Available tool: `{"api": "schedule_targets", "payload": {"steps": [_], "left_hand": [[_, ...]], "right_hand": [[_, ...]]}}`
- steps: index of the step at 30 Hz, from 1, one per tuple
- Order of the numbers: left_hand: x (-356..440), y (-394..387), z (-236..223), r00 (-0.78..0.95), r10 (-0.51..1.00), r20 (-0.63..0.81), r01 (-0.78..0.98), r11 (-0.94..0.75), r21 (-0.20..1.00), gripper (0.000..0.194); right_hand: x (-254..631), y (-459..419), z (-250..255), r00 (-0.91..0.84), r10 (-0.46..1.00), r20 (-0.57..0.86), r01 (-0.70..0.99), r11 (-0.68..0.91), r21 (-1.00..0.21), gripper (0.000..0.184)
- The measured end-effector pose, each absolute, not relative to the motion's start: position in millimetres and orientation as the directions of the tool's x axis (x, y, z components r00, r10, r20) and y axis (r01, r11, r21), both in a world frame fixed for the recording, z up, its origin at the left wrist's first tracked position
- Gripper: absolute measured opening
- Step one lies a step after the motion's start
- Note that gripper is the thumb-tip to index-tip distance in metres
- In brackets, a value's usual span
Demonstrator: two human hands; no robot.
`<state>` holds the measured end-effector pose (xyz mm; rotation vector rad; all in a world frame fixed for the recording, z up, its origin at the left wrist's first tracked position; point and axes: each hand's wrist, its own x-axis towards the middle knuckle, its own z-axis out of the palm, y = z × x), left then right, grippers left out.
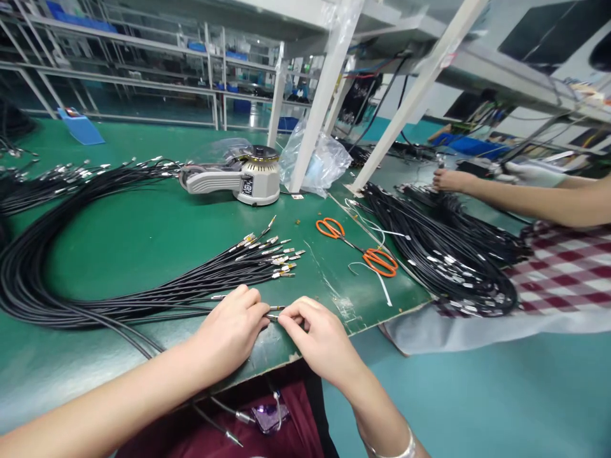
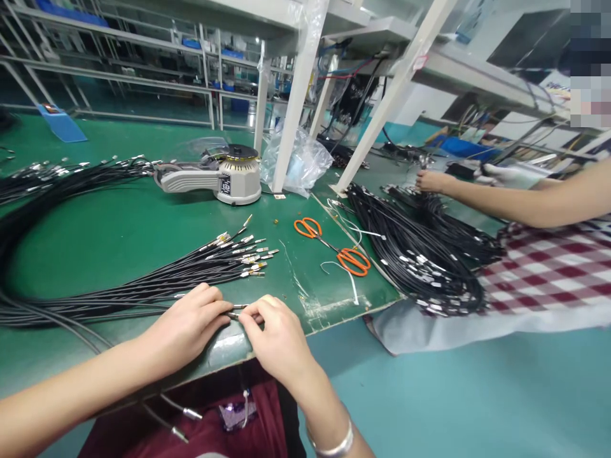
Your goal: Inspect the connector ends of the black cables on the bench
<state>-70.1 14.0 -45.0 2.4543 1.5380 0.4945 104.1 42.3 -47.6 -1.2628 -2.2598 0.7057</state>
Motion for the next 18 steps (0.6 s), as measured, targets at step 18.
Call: {"api": "schedule_targets", "payload": {"steps": [18], "left_hand": [[-69,4,-33,0.381,0.923,0.057,0.707,-0.331,0.625,0.023]], "right_hand": [[105,24,-34,-0.414,0.909,-0.044,0.51,0.191,-0.839,0.015]]}}
